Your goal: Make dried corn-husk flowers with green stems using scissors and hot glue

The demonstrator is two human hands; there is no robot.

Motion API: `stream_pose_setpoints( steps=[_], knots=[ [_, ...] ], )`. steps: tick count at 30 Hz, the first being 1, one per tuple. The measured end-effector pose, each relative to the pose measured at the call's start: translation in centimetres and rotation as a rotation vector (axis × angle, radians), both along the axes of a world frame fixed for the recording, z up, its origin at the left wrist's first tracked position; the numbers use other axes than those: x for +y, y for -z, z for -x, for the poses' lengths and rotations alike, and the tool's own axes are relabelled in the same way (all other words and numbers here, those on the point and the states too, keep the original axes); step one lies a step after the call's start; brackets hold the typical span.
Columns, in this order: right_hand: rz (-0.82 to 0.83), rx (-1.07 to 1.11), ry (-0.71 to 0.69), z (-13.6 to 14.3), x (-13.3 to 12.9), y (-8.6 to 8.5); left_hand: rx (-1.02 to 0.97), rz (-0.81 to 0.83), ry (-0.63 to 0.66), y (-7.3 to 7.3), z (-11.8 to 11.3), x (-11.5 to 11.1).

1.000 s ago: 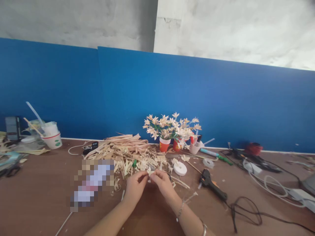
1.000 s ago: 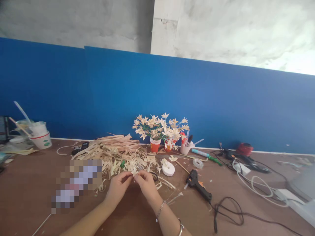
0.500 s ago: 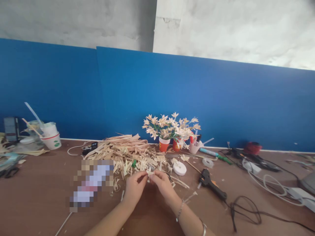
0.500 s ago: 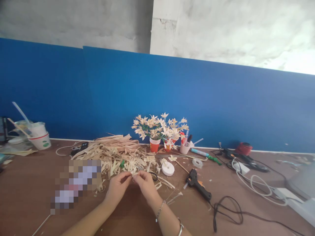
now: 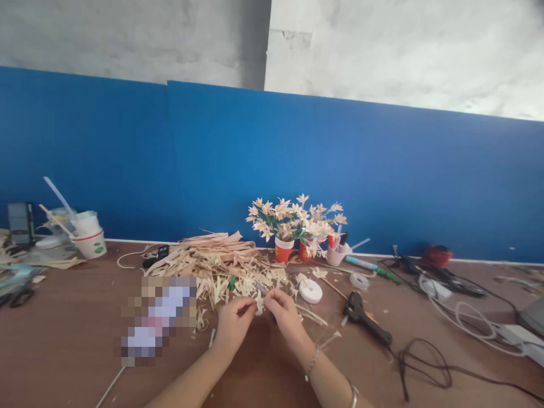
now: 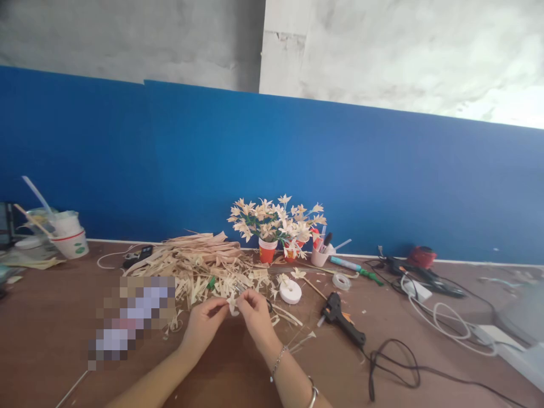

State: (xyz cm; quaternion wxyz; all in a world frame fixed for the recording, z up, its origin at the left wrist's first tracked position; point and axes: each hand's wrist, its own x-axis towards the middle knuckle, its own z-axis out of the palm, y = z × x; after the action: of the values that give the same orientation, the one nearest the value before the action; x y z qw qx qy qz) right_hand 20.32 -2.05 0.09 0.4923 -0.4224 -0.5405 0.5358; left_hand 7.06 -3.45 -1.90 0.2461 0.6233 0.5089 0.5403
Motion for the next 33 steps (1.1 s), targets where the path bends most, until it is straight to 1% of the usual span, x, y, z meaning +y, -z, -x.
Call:
stream_pose_setpoints(
  steps=[11, 18, 21, 25, 28, 30, 33],
  knots=[
    [-0.021, 0.001, -0.031, -0.02, 0.02, 0.10, -0.049, -0.013, 0.026, -0.41, -0.06, -0.22],
    [-0.015, 0.008, -0.037, -0.05, 0.02, 0.18, -0.079, 0.026, 0.021, -0.48, -0.06, -0.23],
    [-0.015, 0.008, -0.030, -0.02, 0.00, 0.21, -0.102, 0.071, 0.025, -0.30, -0.05, -0.14],
    [0.005, 0.024, -0.028, -0.03, -0.04, 0.12, -0.225, 0.157, 0.073, 0.02, -0.13, 0.03],
    [0.030, 0.034, 0.000, -0.09, -0.03, 0.11, -0.313, 0.180, 0.090, 0.19, -0.19, 0.13],
    [0.044, 0.043, 0.009, -0.12, -0.03, 0.10, -0.298, 0.183, 0.086, 0.28, -0.15, 0.19],
    [0.067, 0.065, 0.008, -0.12, -0.09, 0.04, -0.197, 0.177, 0.064, 0.36, 0.00, 0.25]
  ],
)
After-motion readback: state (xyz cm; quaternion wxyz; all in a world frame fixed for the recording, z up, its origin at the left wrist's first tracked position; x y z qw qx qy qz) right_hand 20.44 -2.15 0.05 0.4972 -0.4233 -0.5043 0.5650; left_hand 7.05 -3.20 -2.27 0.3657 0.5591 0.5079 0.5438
